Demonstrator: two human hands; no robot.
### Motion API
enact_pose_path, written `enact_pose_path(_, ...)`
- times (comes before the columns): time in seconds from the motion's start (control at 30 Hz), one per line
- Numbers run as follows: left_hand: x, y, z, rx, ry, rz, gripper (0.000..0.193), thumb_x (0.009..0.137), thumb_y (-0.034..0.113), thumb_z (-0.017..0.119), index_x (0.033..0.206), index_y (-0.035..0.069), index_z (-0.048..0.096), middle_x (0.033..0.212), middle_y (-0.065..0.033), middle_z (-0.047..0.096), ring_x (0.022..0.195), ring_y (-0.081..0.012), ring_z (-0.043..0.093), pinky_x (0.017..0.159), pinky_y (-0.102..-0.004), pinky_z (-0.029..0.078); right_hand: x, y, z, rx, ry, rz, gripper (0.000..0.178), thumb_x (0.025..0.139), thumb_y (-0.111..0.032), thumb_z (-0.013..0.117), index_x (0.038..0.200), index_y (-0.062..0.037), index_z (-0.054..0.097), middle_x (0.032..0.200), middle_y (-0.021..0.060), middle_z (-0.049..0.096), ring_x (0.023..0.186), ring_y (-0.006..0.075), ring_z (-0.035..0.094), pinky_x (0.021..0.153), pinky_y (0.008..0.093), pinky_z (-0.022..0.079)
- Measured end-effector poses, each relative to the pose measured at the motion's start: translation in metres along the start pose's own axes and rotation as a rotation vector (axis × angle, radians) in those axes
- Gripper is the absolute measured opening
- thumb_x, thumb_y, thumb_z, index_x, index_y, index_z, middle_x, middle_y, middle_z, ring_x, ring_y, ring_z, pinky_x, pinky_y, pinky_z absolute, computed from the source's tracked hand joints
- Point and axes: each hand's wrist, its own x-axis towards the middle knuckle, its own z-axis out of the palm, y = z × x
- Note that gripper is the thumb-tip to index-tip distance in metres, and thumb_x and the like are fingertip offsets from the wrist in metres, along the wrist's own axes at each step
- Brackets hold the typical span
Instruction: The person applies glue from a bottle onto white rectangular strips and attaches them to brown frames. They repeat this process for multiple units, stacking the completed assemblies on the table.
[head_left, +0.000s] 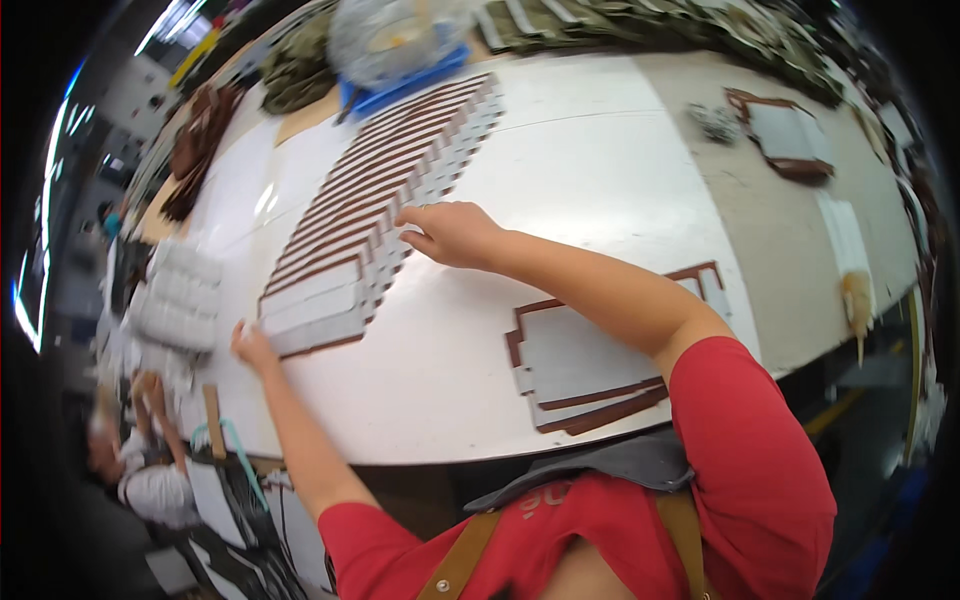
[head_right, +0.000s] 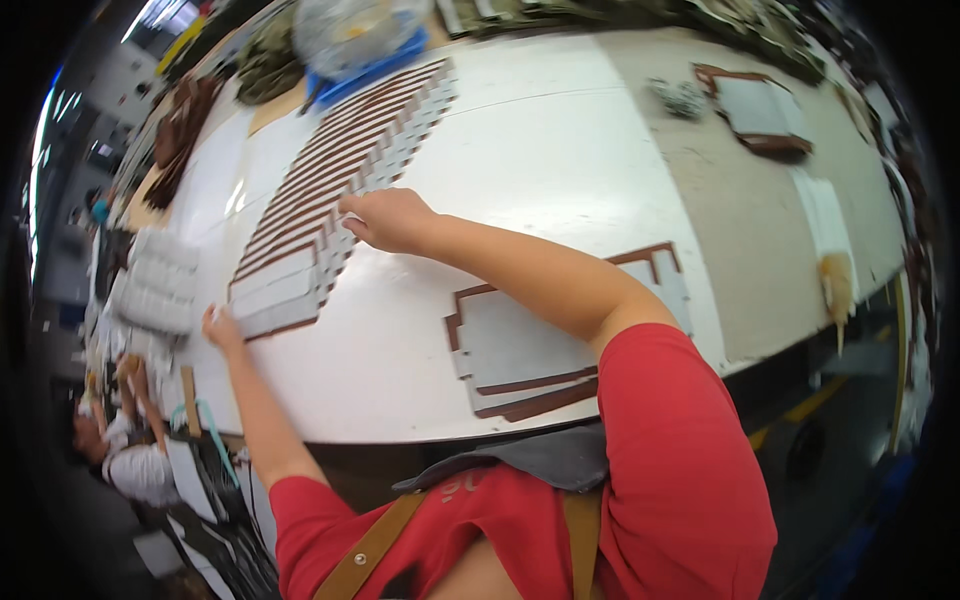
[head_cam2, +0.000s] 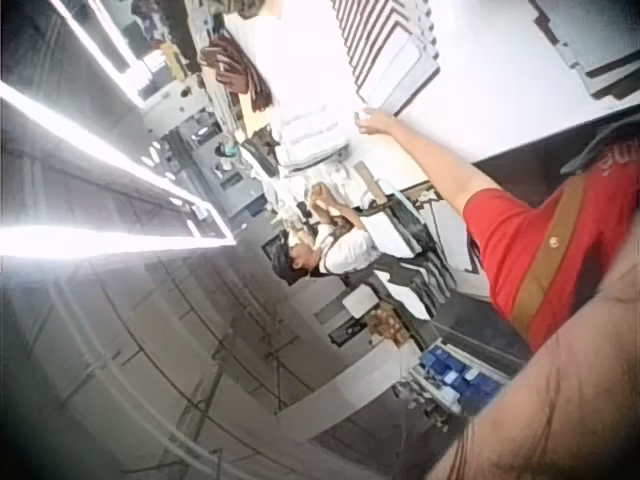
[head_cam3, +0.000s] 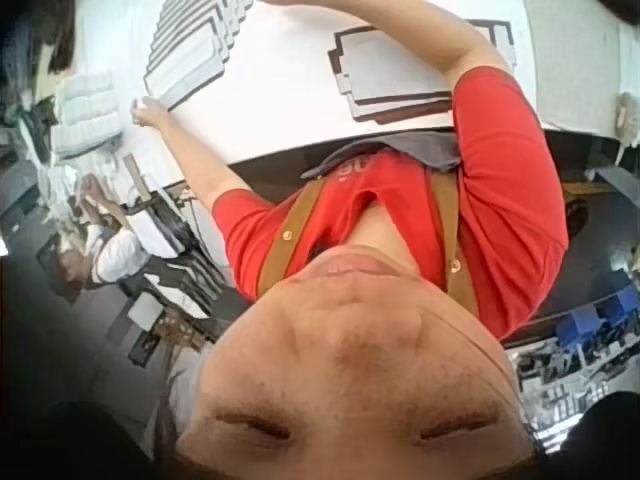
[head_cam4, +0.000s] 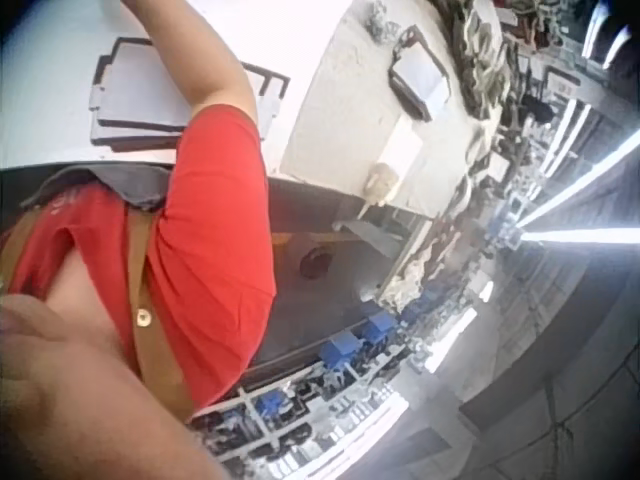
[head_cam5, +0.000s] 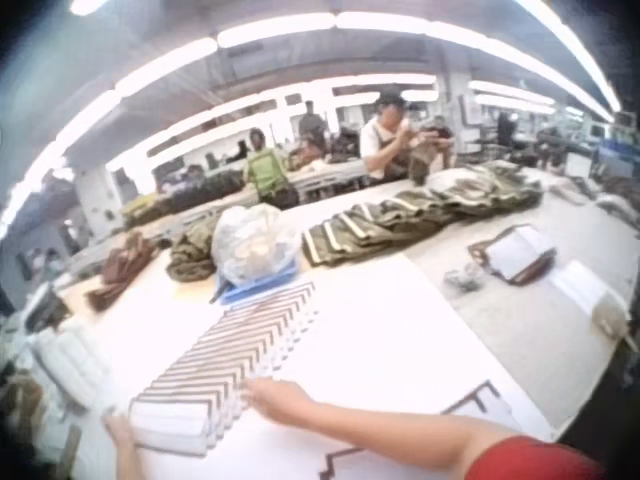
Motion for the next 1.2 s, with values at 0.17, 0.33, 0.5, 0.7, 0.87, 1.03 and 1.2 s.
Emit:
enact_pose_path(0.17,-0.034,0.060,-0.039,-0.217,-0.124,-0.057,0.030,0.089,0.016,0.058,0.117,0.006,0.055,0.117,-0.0154,0.049,0.099,-0.0270,0.049,0.088,-0.0377,0.042,-0.120,0.124,-0.174,-0.387,0.407,0.362,0.017,0.086,-0.023,0.053,0.089,-0.0097,0.064,0.087,0.0132,0.065,0.080,0.0328,0.062,0.070,0.0427,0.049)
enact_pose_path(0.33,-0.062,0.164,-0.075,-0.404,-0.309,-0.016,0.030,0.094,0.018,0.050,0.121,0.007,0.052,0.121,-0.0125,0.045,0.109,-0.0244,0.046,0.092,-0.0359,0.039,-0.276,0.193,-0.326,-1.120,0.280,1.024,0.020,0.084,-0.014,0.051,0.095,-0.0027,0.063,0.101,0.0189,0.061,0.096,0.0347,0.059,0.079,0.0436,0.050)
enact_pose_path(0.5,-0.080,0.274,-0.057,-0.635,-0.520,0.104,0.030,0.094,0.016,0.049,0.122,0.005,0.050,0.122,-0.0091,0.046,0.111,-0.0199,0.045,0.094,-0.0335,0.036,-0.363,0.202,-0.383,-1.059,0.027,1.564,0.026,0.085,-0.009,0.051,0.107,-0.0024,0.064,0.115,0.0182,0.060,0.106,0.0317,0.060,0.083,0.0415,0.050)
enact_pose_path(0.7,-0.118,0.393,-0.055,-0.746,-0.669,0.376,0.026,0.092,0.014,0.051,0.116,0.006,0.053,0.124,-0.0078,0.047,0.114,-0.0194,0.046,0.093,-0.0358,0.036,-0.379,0.218,-0.390,-1.065,-0.140,1.412,0.025,0.084,-0.008,0.051,0.104,-0.0016,0.065,0.107,0.0181,0.064,0.100,0.0321,0.062,0.083,0.0410,0.050)
enact_pose_path(0.87,-0.166,0.475,-0.081,-0.798,-0.767,0.541,0.025,0.090,0.014,0.052,0.114,0.009,0.055,0.125,-0.0093,0.047,0.118,-0.0226,0.044,0.095,-0.0386,0.037,-0.403,0.223,-0.418,-1.023,0.196,1.382,0.022,0.078,-0.009,0.056,0.095,0.0028,0.063,0.097,0.0208,0.065,0.087,0.0331,0.065,0.075,0.0395,0.052)
enact_pose_path(1.03,-0.198,0.529,-0.113,-0.931,-0.875,0.604,0.023,0.088,0.011,0.054,0.110,0.007,0.057,0.122,-0.0106,0.050,0.116,-0.0247,0.046,0.095,-0.0378,0.038,-0.389,0.184,-0.447,-0.405,0.778,1.130,0.026,0.081,-0.015,0.053,0.096,0.0039,0.061,0.088,0.0166,0.065,0.078,0.0213,0.064,0.069,0.0323,0.051)
enact_pose_path(1.2,-0.254,0.596,-0.134,-1.175,-1.189,0.668,0.029,0.087,0.008,0.053,0.116,0.006,0.055,0.125,-0.0113,0.051,0.117,-0.0222,0.048,0.094,-0.0327,0.040,-0.347,0.111,-0.393,-0.145,0.783,0.760,0.022,0.085,-0.016,0.055,0.096,0.0022,0.060,0.073,0.0040,0.061,0.063,0.0081,0.056,0.058,0.0250,0.046)
